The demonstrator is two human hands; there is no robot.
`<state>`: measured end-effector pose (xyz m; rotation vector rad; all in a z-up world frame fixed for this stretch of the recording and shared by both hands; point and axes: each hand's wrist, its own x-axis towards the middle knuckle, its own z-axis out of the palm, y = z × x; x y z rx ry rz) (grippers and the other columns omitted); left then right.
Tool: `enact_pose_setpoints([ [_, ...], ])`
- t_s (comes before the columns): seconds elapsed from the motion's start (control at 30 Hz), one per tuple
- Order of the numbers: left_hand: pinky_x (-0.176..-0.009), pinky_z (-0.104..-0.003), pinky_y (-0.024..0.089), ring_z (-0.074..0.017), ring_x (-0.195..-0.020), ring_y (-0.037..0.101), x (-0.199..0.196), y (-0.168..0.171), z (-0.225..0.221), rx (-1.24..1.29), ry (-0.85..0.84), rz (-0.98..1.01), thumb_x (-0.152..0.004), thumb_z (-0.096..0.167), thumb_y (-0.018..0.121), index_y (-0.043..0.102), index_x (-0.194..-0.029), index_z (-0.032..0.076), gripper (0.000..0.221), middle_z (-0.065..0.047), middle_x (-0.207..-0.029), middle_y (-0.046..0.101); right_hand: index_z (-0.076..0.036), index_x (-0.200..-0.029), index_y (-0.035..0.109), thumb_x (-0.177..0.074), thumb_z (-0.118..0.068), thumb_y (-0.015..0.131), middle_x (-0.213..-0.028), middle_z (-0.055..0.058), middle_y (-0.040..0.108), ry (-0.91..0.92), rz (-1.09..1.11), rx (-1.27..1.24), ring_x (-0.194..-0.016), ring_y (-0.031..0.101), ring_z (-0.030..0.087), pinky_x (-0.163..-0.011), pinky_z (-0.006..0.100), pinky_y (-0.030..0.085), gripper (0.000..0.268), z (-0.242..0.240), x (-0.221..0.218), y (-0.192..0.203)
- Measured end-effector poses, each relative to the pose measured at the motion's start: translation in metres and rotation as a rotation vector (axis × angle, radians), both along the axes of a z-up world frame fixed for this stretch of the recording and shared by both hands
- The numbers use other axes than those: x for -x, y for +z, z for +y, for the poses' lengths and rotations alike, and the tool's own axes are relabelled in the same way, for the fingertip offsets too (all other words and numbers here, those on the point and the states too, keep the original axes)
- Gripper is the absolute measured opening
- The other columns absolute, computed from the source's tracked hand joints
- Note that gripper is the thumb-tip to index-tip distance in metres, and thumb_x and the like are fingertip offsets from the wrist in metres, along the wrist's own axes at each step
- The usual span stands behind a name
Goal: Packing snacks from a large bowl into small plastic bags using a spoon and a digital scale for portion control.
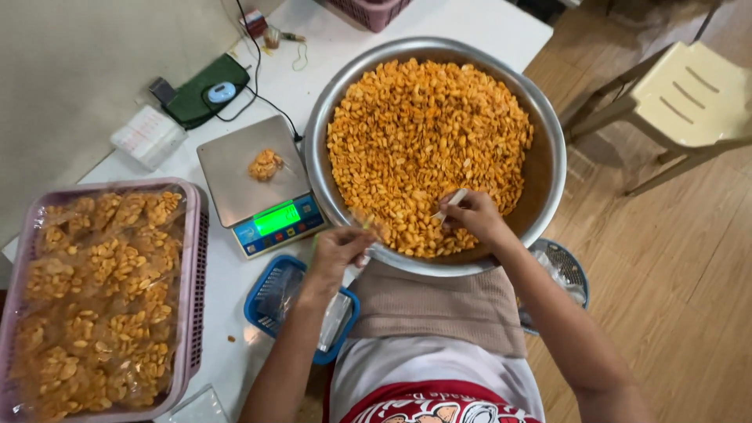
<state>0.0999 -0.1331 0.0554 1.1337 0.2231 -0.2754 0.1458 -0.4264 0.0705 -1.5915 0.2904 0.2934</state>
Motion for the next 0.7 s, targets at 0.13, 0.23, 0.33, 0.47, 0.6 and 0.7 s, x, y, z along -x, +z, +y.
enact_pose_setpoints([
  [0.13,-0.035,-0.025,0.049,-0.0132,-0.039,0.058,-0.02,0.013,-0.022,-0.034,-0.057,-0.049,-0.078,0.005,0.089,0.077,-0.086,0.001,0.015,-0.01,-0.055,0.063,0.005,-0.103,0.069,-0.092,-0.001,0.07,-0.09,0.017,0.066,-0.119,-0.199,-0.042,-0.079,0.073,0.024,-0.067,0.039,0.068,0.012,0.005,0.0,0.064],
  [0.23,-0.036,-0.024,0.05,-0.0127,-0.04,0.06,-0.029,0.012,-0.037,-0.036,-0.102,-0.123,-0.077,0.003,0.09,0.08,-0.092,0.001,0.018,-0.011,-0.056,0.065,0.005,-0.105,0.07,-0.095,0.001,0.07,-0.091,0.019,0.068,-0.116,-0.455,0.002,-0.083,0.074,0.026,-0.067,0.042,0.069,0.011,0.018,0.006,0.111],
  [0.33,-0.04,-0.025,0.05,-0.0138,-0.045,0.062,-0.03,0.023,-0.046,-0.011,-0.154,-0.231,-0.08,0.002,0.088,0.078,-0.098,-0.001,0.021,-0.014,-0.06,0.067,0.001,-0.099,0.074,-0.094,-0.001,0.076,-0.091,0.016,0.072,-0.021,-0.722,0.23,-0.083,0.075,0.025,-0.066,0.039,0.067,0.006,0.03,0.008,0.119],
  [0.47,-0.07,-0.035,0.065,-0.0189,-0.077,0.074,-0.031,0.041,-0.055,-0.082,-0.238,-0.319,-0.086,0.002,0.083,0.066,-0.126,-0.006,0.045,-0.018,-0.088,0.076,-0.005,-0.101,0.077,-0.093,0.002,0.073,-0.096,0.011,0.073,0.112,-1.083,0.6,-0.086,0.075,0.029,-0.068,0.039,0.065,0.012,0.04,0.013,0.126],
  [0.6,-0.088,-0.044,0.062,-0.0291,-0.102,0.074,-0.038,0.013,-0.055,-0.062,-0.323,-0.372,-0.087,0.0,0.081,0.062,-0.133,-0.004,0.05,-0.022,-0.109,0.075,-0.008,-0.099,0.079,-0.09,0.0,0.076,-0.094,0.01,0.075,0.059,-1.055,0.562,-0.086,0.075,0.029,-0.071,0.038,0.063,0.012,0.022,0.003,0.098],
  [0.7,-0.08,-0.045,0.064,-0.0353,-0.099,0.075,-0.038,0.032,-0.057,-0.184,-0.391,-0.429,-0.093,0.004,0.076,0.047,-0.145,-0.009,0.061,-0.027,-0.112,0.072,-0.008,-0.095,0.079,-0.091,0.001,0.077,-0.091,0.011,0.075,-0.006,-0.961,0.492,-0.083,0.075,0.028,-0.07,0.035,0.061,0.01,0.017,0.003,0.115],
])
